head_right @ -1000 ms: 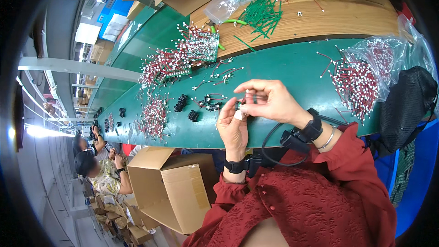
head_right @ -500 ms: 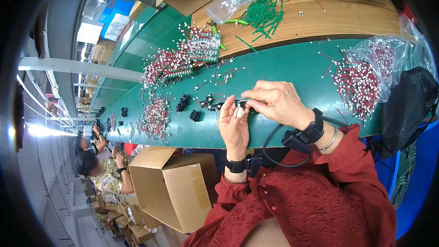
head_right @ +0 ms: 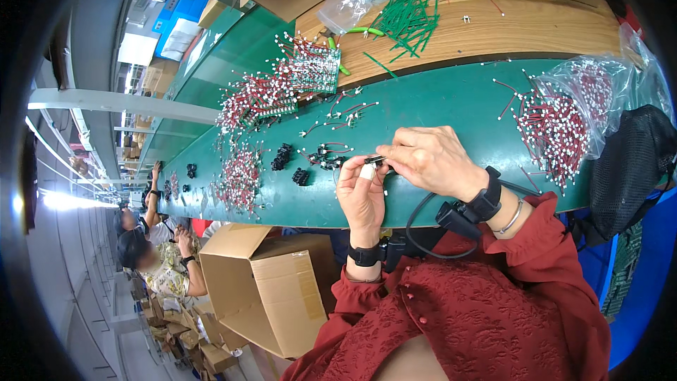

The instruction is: The person assembles small electronic components at a workstation, inserting wires into black plastic housings and securing them with a tool. Completed units are placed into a cardboard box. The person handles wires, connectors, and housings throughout the task.

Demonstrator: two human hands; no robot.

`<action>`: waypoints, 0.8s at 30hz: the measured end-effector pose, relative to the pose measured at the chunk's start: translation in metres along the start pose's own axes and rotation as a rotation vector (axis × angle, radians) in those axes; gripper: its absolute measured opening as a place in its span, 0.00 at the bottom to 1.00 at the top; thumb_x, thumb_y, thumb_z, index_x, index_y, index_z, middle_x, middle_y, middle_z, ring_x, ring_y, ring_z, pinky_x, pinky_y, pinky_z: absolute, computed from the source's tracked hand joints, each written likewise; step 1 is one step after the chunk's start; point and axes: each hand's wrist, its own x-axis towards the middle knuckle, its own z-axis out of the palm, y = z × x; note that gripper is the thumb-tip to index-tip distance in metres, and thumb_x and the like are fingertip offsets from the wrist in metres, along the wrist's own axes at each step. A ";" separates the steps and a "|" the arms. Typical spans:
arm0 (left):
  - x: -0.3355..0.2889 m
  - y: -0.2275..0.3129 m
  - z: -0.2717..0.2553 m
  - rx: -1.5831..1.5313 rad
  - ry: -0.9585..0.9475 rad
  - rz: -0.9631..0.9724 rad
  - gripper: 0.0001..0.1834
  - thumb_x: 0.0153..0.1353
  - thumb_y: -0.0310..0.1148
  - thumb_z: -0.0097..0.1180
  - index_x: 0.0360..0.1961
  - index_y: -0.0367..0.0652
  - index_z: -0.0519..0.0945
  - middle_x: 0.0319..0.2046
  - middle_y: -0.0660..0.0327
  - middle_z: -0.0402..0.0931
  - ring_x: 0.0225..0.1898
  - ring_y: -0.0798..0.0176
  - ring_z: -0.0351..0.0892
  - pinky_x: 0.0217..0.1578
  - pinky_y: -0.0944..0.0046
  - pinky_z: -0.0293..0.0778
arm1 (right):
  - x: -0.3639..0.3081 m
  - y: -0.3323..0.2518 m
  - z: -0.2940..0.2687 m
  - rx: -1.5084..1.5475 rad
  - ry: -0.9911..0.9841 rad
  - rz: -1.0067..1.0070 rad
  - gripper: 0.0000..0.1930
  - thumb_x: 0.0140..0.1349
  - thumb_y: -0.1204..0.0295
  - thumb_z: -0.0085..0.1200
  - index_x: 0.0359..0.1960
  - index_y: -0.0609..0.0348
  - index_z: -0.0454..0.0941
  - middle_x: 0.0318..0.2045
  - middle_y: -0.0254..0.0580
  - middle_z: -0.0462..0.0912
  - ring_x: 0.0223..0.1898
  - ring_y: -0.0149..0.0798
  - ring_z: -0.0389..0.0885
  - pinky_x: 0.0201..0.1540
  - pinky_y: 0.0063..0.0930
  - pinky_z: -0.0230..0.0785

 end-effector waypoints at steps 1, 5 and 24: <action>0.000 0.000 0.000 0.010 0.011 -0.005 0.12 0.59 0.17 0.51 0.45 0.33 0.74 0.40 0.54 0.78 0.39 0.60 0.80 0.43 0.64 0.77 | 0.000 0.000 0.000 0.001 0.016 0.008 0.11 0.47 0.73 0.63 0.35 0.51 0.84 0.23 0.31 0.78 0.22 0.35 0.78 0.22 0.28 0.69; -0.002 0.001 0.000 0.051 0.030 -0.009 0.11 0.59 0.17 0.50 0.44 0.32 0.75 0.39 0.54 0.78 0.40 0.59 0.81 0.43 0.65 0.77 | 0.001 -0.001 -0.002 -0.017 0.043 0.016 0.12 0.46 0.74 0.63 0.35 0.52 0.84 0.23 0.31 0.78 0.23 0.36 0.78 0.22 0.28 0.69; -0.007 -0.004 0.008 0.231 0.077 0.100 0.12 0.58 0.15 0.51 0.45 0.30 0.74 0.40 0.51 0.76 0.39 0.54 0.82 0.38 0.62 0.81 | 0.000 -0.001 -0.009 -0.127 -0.046 -0.041 0.14 0.43 0.73 0.64 0.35 0.51 0.83 0.24 0.29 0.76 0.26 0.32 0.78 0.23 0.26 0.68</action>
